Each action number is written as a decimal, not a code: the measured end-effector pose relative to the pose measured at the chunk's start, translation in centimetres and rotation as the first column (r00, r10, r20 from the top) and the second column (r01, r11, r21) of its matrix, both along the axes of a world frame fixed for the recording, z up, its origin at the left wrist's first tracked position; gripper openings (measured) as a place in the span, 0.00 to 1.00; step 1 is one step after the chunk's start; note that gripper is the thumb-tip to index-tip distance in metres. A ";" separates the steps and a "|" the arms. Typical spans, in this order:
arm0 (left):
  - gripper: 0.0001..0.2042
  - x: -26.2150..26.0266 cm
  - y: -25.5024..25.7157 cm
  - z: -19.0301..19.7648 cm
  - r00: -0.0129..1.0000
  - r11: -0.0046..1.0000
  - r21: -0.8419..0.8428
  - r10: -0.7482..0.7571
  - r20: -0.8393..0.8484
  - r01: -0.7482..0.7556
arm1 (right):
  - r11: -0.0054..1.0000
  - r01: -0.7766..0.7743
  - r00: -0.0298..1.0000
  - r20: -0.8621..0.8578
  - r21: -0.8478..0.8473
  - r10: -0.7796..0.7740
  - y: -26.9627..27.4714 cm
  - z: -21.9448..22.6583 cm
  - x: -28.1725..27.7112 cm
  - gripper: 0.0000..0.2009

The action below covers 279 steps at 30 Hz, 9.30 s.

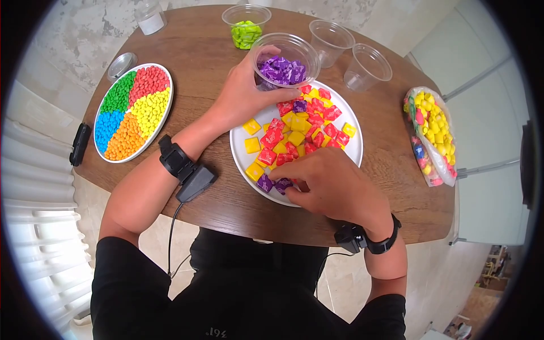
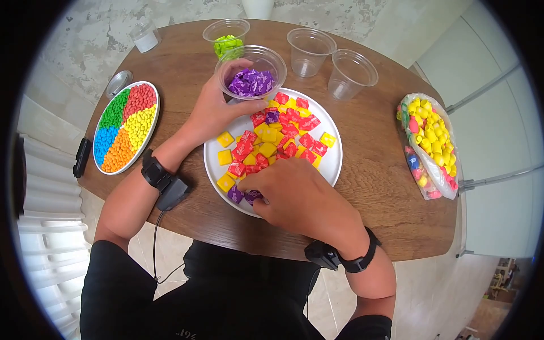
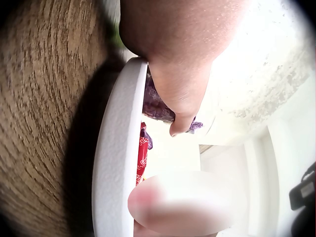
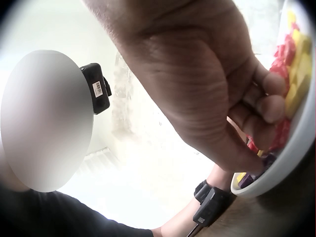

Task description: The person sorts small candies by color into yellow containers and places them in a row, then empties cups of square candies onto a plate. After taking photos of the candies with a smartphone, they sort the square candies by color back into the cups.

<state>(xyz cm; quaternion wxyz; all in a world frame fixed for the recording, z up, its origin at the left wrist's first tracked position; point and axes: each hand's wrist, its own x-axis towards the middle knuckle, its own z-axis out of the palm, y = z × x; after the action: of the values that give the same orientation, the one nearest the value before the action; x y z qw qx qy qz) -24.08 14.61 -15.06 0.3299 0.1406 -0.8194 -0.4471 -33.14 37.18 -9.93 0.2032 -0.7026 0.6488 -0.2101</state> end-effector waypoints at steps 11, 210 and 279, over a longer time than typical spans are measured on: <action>0.39 -0.1 0.0 -0.1 1.000 1.000 -0.012 0.002 0.002 -0.002 | 0.999 0.049 0.993 0.112 0.003 -0.049 -0.2 0.8 -0.5 0.07; 0.38 0.3 1.2 2.4 0.984 0.808 -0.577 0.021 -0.174 -0.120 | 0.687 0.609 0.727 0.626 -0.397 -0.282 -2.3 -0.1 -3.7 0.04; 0.41 -1.5 -1.9 -3.5 0.990 0.996 0.078 0.062 -0.128 -0.052 | 0.686 0.446 0.888 0.189 -0.575 -0.419 -12.0 0.1 -8.1 0.06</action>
<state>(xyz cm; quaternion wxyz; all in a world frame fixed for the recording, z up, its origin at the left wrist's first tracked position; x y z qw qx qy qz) -25.56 12.68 -18.53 0.3897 0.1470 -0.7745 -0.4761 -41.23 25.21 -9.83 -0.0732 -0.5525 0.6898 -0.4622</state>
